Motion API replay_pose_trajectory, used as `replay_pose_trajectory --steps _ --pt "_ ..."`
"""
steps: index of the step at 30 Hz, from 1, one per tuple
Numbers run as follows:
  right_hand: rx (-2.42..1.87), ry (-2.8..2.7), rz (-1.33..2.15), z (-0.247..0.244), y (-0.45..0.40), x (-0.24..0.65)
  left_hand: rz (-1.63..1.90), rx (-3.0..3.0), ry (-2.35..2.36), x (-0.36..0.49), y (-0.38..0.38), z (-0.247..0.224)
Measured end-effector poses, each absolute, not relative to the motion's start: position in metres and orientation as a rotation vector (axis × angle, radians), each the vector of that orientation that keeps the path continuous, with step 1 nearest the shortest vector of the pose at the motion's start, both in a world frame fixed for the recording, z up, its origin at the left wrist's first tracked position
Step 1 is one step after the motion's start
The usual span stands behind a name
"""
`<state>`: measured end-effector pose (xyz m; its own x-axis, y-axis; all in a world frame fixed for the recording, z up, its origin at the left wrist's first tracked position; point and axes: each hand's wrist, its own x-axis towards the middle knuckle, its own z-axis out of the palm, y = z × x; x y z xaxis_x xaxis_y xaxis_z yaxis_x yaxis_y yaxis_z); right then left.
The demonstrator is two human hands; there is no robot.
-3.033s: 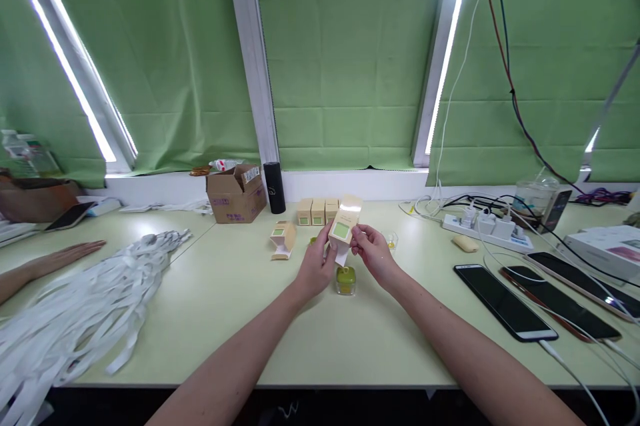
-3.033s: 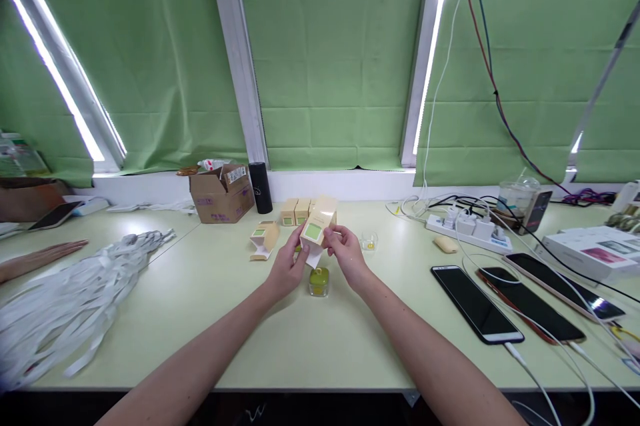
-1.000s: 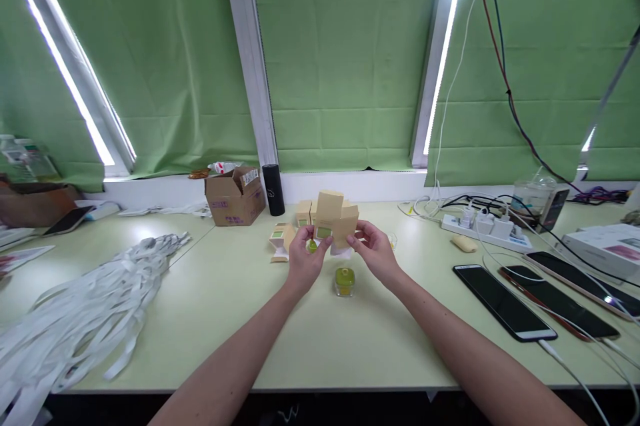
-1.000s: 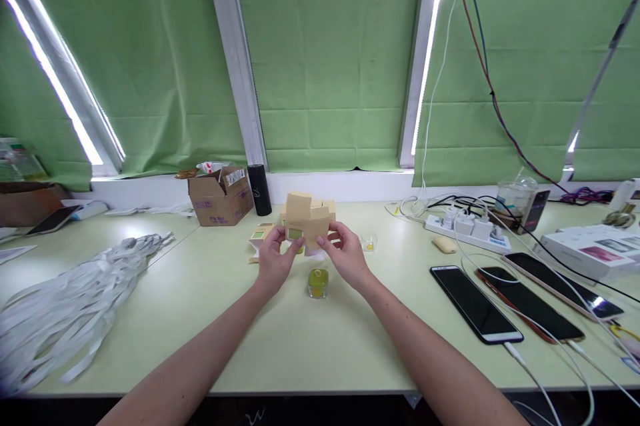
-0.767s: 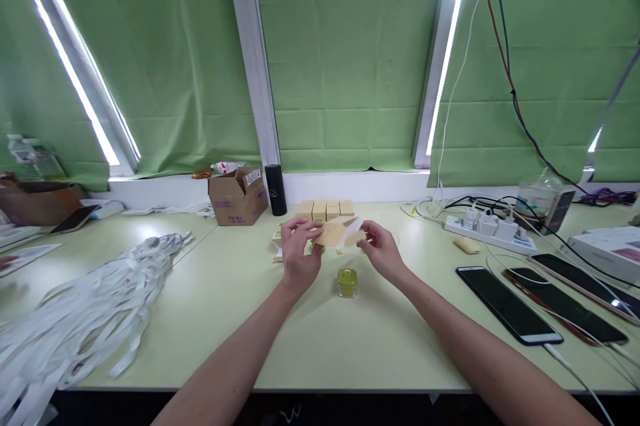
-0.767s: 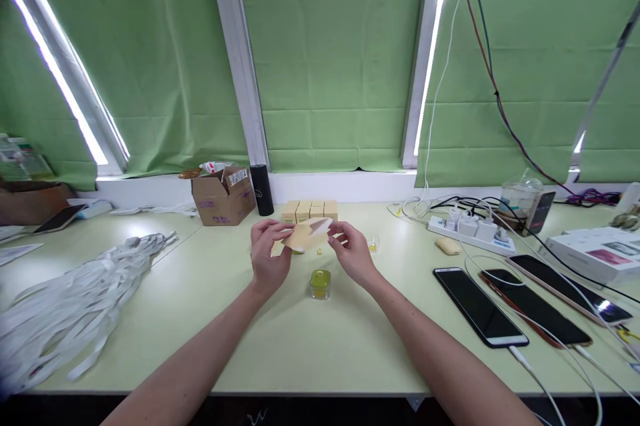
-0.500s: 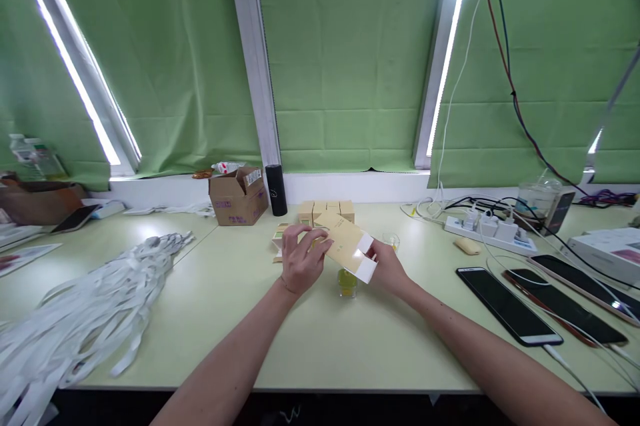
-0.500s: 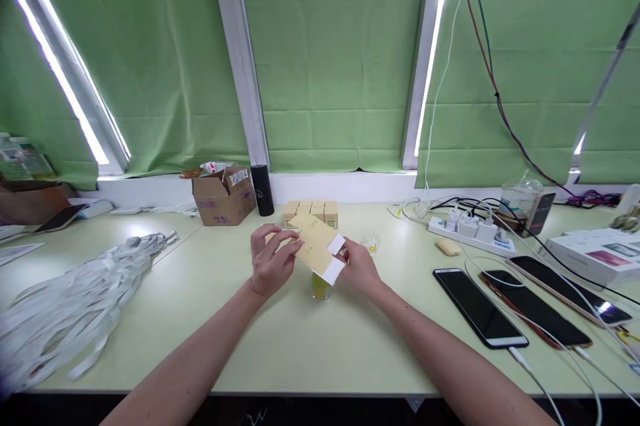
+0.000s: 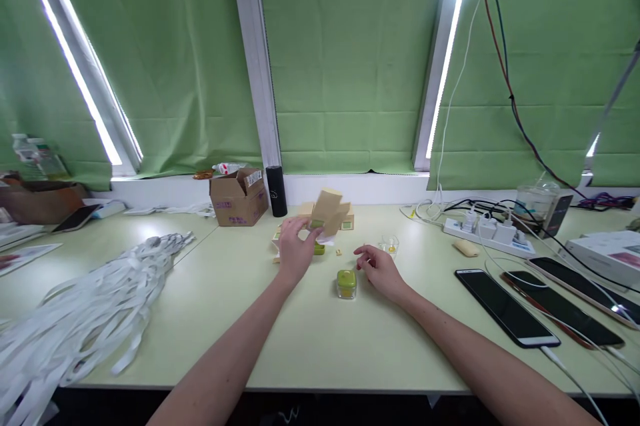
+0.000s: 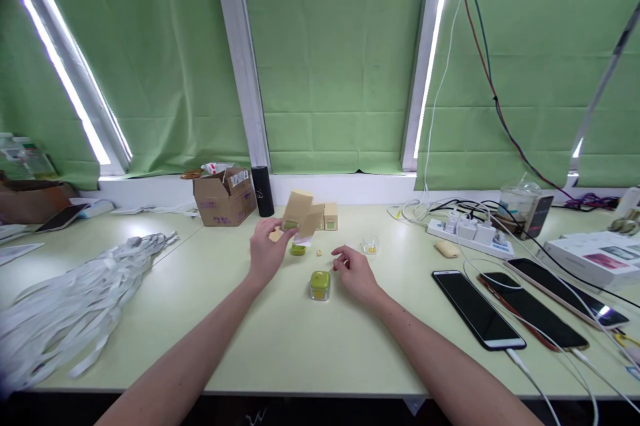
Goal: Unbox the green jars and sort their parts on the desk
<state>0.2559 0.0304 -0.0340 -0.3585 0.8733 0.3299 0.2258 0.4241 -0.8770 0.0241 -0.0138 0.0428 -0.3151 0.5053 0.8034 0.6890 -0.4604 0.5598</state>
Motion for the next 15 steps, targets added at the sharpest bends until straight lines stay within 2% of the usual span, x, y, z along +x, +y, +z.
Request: replay_pose_trajectory --steps 3,6,9,15 --pt "-0.949 -1.817 0.998 -0.035 0.031 0.256 -2.080 -1.722 -1.896 0.005 -0.006 0.058" --pt "-0.950 -1.816 1.025 -0.034 0.032 0.256 -2.173 -1.584 -2.031 -0.025 0.001 0.072" --pt "-0.952 -1.820 1.032 -0.033 0.031 0.256 -1.772 -1.371 -2.294 -0.060 0.005 0.081" --pt "-0.960 -1.828 1.030 -0.032 0.031 0.255 -1.437 -1.094 -2.522 -0.108 -0.001 0.081"
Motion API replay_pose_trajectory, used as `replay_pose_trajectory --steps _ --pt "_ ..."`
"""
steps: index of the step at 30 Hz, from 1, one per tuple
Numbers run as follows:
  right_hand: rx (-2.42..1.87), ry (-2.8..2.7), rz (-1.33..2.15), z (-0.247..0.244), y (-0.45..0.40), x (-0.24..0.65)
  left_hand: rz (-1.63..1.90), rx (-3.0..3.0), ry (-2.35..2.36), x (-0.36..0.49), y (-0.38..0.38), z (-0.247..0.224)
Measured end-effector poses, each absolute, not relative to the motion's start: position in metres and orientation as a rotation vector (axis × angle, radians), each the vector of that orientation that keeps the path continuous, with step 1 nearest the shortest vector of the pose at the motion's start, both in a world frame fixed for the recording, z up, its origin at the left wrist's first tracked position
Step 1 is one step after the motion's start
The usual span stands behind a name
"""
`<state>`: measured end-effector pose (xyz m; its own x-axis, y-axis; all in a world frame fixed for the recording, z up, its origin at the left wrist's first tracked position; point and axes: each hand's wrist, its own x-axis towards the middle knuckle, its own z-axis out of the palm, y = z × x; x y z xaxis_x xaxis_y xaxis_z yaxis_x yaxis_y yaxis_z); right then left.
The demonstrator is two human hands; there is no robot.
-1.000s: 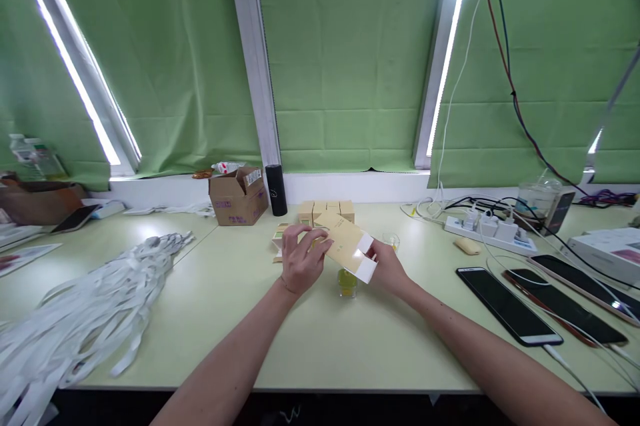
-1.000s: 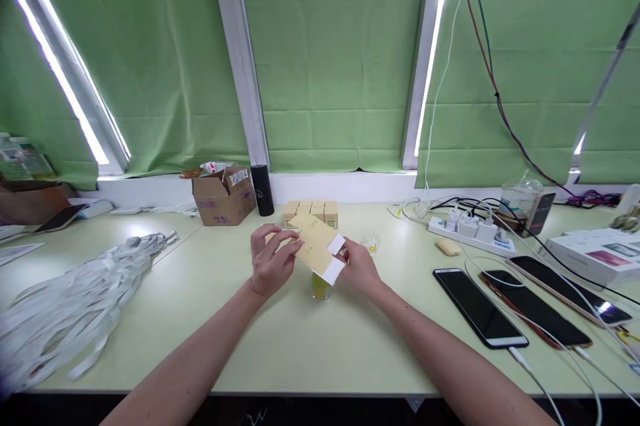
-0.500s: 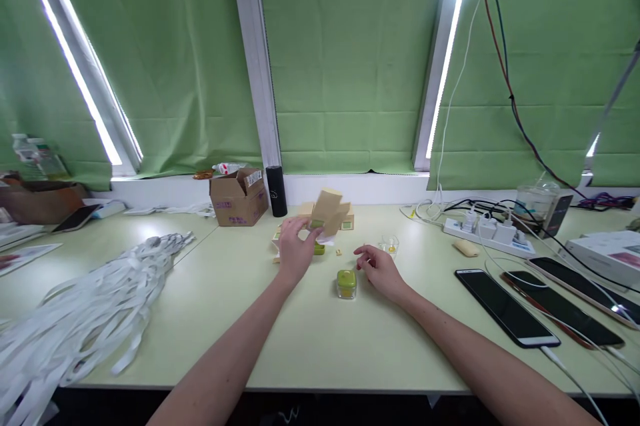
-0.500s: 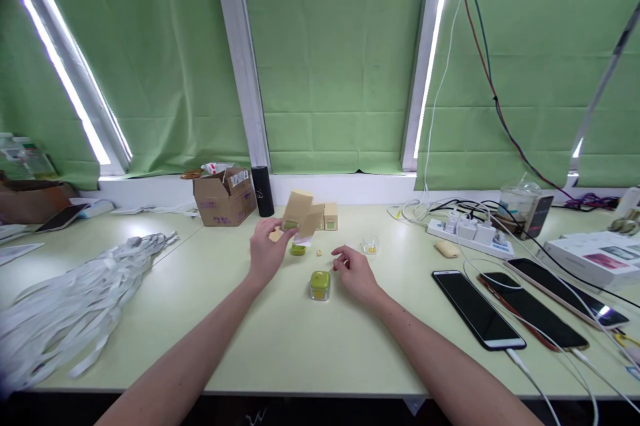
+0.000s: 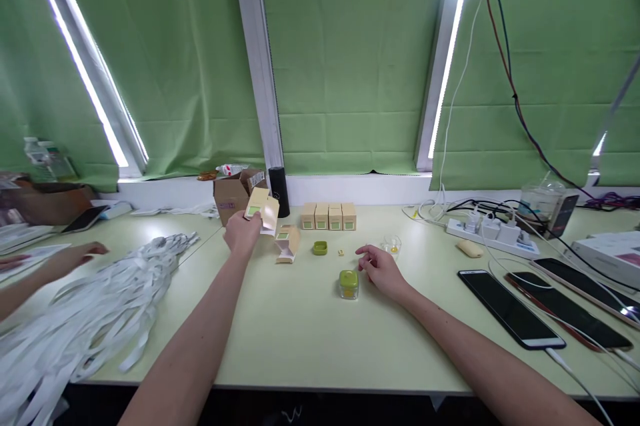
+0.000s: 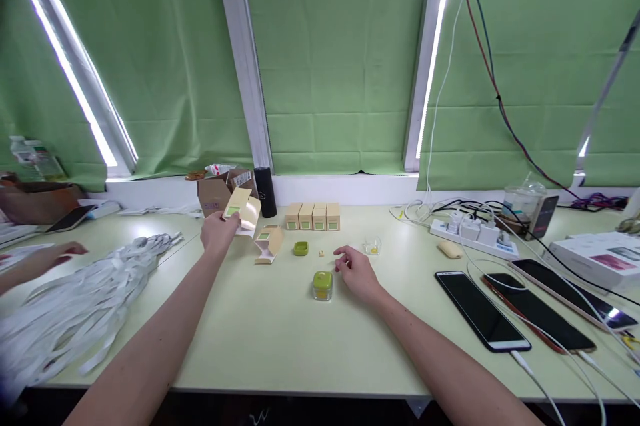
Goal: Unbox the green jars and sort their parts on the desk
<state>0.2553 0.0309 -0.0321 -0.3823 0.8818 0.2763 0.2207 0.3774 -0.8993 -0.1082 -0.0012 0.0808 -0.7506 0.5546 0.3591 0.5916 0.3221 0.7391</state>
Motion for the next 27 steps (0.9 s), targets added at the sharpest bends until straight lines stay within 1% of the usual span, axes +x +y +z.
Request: replay_pose_trajectory --steps 5,11,18,27 --pt "-0.951 -1.822 1.037 -0.035 0.032 0.255 -1.189 -1.034 -2.698 -0.122 -0.004 0.053" --pt "-0.944 -1.842 1.034 -0.036 0.032 0.256 -1.029 -1.125 -2.871 -0.130 0.007 0.027" --pt "-0.952 -1.856 1.043 -0.035 0.033 0.256 -0.947 -1.325 -2.890 -0.121 0.011 0.018" --pt "-0.920 -1.775 1.085 -0.033 0.035 0.258 -0.893 -1.422 -2.837 -0.115 0.009 0.018"
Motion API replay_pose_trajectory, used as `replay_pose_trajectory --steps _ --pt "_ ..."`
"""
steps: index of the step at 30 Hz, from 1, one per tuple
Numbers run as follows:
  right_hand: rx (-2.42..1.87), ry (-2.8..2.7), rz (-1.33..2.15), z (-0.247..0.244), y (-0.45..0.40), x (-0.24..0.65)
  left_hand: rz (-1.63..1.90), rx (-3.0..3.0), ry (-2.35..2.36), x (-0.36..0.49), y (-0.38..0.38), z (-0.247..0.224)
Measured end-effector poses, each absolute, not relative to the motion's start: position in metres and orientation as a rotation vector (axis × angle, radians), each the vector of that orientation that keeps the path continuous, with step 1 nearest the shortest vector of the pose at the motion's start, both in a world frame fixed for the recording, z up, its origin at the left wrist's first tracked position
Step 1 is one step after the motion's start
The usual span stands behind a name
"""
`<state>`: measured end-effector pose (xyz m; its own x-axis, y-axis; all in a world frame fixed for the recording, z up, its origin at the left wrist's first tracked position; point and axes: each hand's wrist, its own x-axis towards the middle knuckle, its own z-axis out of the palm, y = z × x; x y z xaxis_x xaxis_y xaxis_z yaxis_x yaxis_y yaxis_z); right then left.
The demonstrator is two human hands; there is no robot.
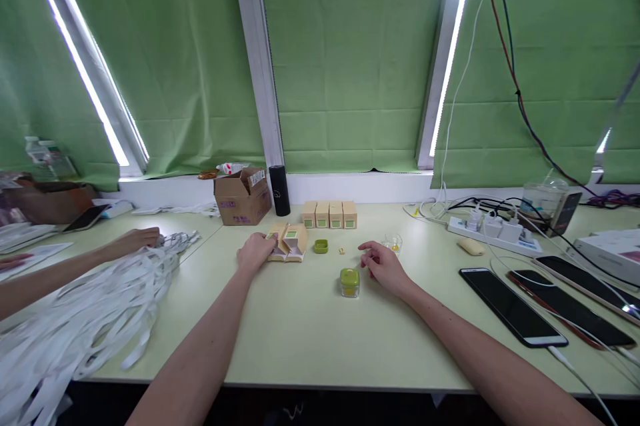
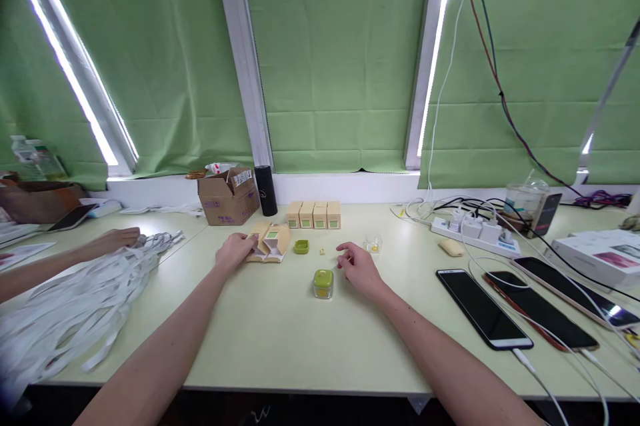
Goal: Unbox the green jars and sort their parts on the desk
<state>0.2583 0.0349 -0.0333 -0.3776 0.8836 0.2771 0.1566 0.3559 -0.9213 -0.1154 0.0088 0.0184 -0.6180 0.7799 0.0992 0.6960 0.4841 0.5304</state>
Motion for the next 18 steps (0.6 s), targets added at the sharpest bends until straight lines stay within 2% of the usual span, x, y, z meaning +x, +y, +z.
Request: replay_pose_trajectory --steps 10,12,14,16,18 --pt "-0.953 -1.551 0.894 -0.017 0.038 0.268 0.906 1.213 2.706 -0.109 -0.001 0.037" --pt "-0.958 -1.544 0.881 -0.016 0.037 0.269 1.051 1.222 2.763 -0.105 -0.004 0.040" --pt "-0.961 -1.553 0.870 -0.017 0.036 0.268 1.369 1.368 2.752 -0.096 -0.006 0.044" --pt "-0.965 -1.564 0.866 -0.018 0.035 0.266 1.597 1.640 2.562 -0.082 -0.007 0.047" --pt "-0.962 -1.572 0.874 -0.019 0.035 0.265 1.552 1.944 2.180 -0.063 -0.008 0.050"
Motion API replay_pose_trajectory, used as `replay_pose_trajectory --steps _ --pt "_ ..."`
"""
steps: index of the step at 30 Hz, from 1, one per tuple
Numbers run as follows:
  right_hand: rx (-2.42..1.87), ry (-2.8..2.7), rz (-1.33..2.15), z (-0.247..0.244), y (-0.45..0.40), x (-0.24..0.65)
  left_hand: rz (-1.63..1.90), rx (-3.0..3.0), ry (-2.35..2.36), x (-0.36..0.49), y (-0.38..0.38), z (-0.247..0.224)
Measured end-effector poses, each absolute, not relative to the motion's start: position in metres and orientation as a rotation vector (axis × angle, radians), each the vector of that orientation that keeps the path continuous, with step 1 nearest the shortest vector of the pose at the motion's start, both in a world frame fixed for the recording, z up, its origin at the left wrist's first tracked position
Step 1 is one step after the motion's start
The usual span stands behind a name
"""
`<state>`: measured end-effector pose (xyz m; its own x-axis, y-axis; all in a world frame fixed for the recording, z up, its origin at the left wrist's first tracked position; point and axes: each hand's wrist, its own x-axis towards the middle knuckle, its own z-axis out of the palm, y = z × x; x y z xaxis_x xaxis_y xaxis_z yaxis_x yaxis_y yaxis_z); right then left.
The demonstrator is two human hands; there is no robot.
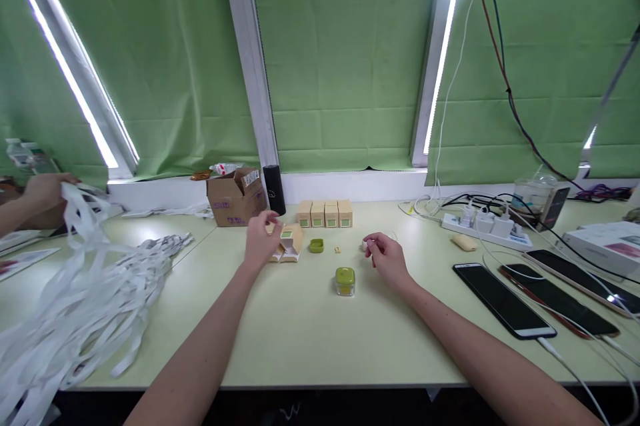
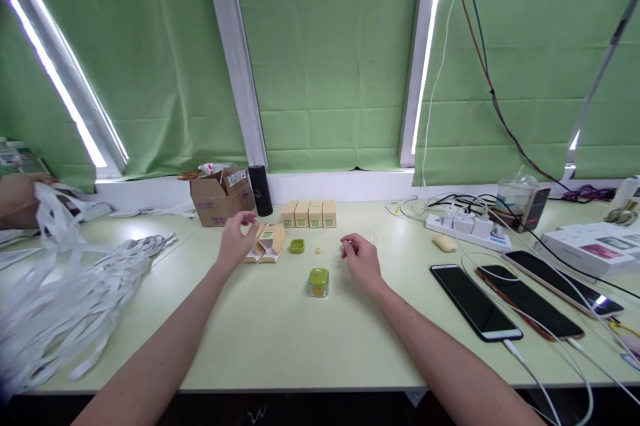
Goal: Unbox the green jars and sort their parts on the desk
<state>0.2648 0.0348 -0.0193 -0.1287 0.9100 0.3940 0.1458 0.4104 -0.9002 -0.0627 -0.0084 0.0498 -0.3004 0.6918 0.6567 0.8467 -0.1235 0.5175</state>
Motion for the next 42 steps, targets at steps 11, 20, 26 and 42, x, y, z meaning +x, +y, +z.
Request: replay_pose_trajectory --steps 11,20,26,42 --pt "-0.960 -1.572 0.879 -0.020 0.034 0.264 -0.433 -3.122 -1.823 0.042 -0.046 0.047" --pt "-0.943 -1.582 0.876 -0.021 0.033 0.263 -1.055 -3.010 -1.870 0.049 -0.015 0.052" --pt "-0.897 -1.620 0.835 -0.020 0.030 0.263 -1.966 -2.773 -1.895 0.055 0.002 0.034" --pt "-0.729 -1.810 0.663 -0.010 0.008 0.256 -3.136 -2.653 -1.878 0.065 -0.015 0.018"
